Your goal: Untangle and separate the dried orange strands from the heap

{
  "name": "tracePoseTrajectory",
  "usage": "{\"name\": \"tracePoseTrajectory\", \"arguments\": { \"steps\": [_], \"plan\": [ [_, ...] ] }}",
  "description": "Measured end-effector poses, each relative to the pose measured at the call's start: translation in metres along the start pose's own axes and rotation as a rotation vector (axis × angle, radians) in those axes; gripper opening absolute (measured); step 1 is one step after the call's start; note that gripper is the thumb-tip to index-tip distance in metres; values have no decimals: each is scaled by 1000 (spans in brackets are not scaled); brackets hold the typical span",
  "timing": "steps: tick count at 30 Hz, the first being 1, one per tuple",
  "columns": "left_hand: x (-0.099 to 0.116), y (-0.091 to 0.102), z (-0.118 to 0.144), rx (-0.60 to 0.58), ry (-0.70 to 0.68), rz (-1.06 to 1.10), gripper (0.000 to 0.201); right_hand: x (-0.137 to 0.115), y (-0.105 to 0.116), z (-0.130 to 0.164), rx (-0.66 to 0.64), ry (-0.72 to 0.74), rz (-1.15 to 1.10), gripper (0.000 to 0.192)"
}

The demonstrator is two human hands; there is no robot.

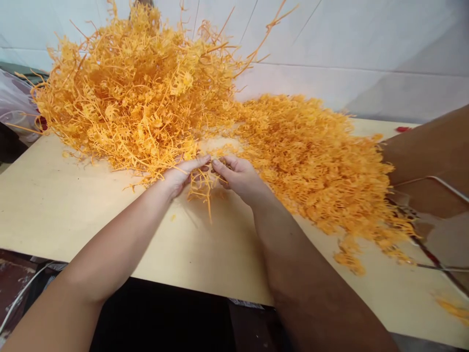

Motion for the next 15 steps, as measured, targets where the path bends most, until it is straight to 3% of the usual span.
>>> {"name": "tracePoseTrajectory", "arguments": {
  "steps": [5,12,15],
  "plan": [
    [-6,1,2,73,66,-143,12,-8,2,-2,28,112,109,34],
    [3,-2,4,98,-77,-583,29,-5,10,-3,102,42,-81,35],
    [5,-6,6,34,-109,-665,29,-12,14,0,188,63,-75,32]
  ]
}}
Point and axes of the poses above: each hand's wrist, its own z-axis away from the middle knuckle, its own y-axis out of the back of the hand, x = y × z, the point moved 9 cm from there along -z, towards the middle knuckle, and after that the axes turned 7 degrees about x, right-handed, at the moved point
